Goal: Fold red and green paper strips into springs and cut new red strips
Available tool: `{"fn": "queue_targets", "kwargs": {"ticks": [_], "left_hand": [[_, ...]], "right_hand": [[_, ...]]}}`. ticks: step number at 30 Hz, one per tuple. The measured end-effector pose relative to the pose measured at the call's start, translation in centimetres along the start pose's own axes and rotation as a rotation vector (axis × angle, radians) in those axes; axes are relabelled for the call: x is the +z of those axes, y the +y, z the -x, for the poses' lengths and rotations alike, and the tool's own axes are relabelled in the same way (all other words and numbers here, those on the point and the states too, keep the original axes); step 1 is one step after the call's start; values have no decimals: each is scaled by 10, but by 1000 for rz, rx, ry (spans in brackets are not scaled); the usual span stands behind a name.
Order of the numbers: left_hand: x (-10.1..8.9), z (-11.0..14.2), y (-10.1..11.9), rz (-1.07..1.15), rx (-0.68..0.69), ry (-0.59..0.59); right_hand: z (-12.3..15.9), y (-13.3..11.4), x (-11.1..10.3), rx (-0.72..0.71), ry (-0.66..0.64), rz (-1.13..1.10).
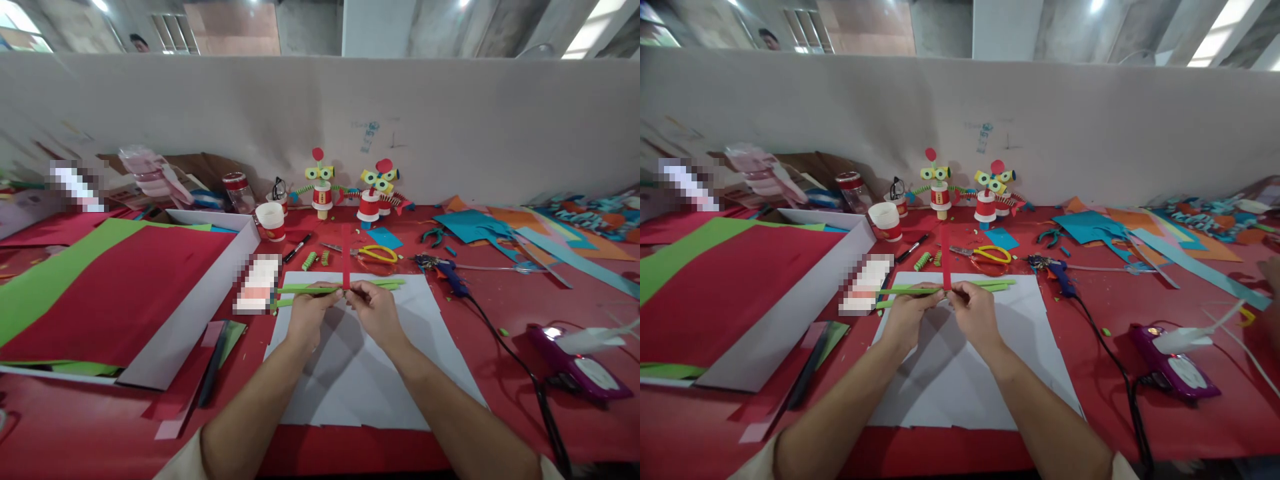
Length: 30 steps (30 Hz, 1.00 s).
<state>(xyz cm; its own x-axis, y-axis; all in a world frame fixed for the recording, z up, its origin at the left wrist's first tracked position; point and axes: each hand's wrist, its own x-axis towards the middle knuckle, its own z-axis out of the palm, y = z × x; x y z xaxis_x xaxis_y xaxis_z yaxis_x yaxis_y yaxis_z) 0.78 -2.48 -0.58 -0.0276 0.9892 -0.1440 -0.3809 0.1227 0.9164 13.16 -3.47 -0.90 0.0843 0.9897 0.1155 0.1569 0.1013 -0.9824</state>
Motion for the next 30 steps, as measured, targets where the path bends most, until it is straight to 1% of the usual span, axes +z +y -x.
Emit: {"fn": "queue_targets", "kwargs": {"ticks": [4, 6, 8, 11, 13, 16, 19, 24, 27, 30], "left_hand": [[0, -1, -1, 26, 15, -4], [-1, -3, 0, 46, -2, -18], [-3, -5, 1, 73, -52, -30], [-4, -7, 5, 117, -165, -48], [-4, -7, 7, 130, -205, -46], [-4, -7, 8, 134, -189, -35], [-5, -7, 7, 113, -151, -41], [-7, -7, 5, 62, -141, -120], [-8, -8, 4, 48, -153, -134], [-8, -9, 6, 56, -169, -165]], "right_hand": [[0, -3, 4, 70, -8, -153], [0, -6, 5, 108, -61, -233], [-1, -8, 3, 152, -121, -272], [-2, -11, -1, 157, -168, -246], [-2, -13, -4, 141, -197, -214], [-2, -14, -4, 145, -239, -194], [-2, -13, -3, 153, -239, -192], [-3, -11, -2, 157, -244, -170], [-3, -11, -4, 130, -265, -153], [-4, -12, -5, 142, -281, -151]]}}
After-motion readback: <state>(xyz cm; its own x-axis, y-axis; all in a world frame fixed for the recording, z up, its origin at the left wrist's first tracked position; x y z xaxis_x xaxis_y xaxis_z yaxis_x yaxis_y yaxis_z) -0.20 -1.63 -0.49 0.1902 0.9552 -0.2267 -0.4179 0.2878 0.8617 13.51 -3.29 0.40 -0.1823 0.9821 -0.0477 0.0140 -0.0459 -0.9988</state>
